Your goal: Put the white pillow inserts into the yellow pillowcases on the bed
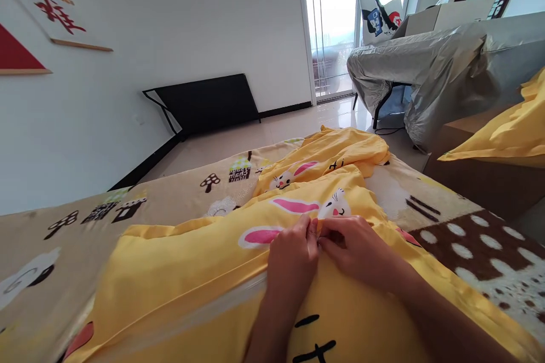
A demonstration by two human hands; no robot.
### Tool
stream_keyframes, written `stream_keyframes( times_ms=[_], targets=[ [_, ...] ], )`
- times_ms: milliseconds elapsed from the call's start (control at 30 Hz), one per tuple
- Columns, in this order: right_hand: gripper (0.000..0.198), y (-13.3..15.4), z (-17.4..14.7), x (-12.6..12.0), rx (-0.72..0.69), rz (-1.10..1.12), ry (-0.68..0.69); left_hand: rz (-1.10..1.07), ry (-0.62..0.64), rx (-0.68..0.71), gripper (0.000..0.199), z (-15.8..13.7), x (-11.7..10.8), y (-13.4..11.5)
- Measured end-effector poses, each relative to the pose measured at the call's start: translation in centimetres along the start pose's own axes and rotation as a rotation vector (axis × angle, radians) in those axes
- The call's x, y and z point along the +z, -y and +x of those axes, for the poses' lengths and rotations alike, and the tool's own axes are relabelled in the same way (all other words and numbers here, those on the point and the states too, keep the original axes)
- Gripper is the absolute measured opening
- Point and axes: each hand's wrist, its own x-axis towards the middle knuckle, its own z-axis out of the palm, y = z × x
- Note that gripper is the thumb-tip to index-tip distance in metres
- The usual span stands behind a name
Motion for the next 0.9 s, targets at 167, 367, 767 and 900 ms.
stream_keyframes(
  times_ms=[167,367,767,900],
  targets=[
    [0.017,-0.7,0.3,-0.4,0.099,0.003,-0.042,-0.032,0.005,0.022,0.027,0.0,-0.2,0.1],
    [0.018,-2.0,0.8,-2.4,0.177,0.003,-0.025,-0.086,0.012,-0.001,0.028,-0.2,-0.4,-0.1],
    [0.014,-3.5,1.3,-4.2,0.193,-0.034,-0.046,-0.037,0.042,0.016,0.029,-0.1,-0.4,-0.1],
    [0.013,-4.2,1.6,-4.2,0.151,-0.046,-0.046,-0.008,0.044,0.031,0.029,-0.1,-0.4,-0.1]
  ],
)
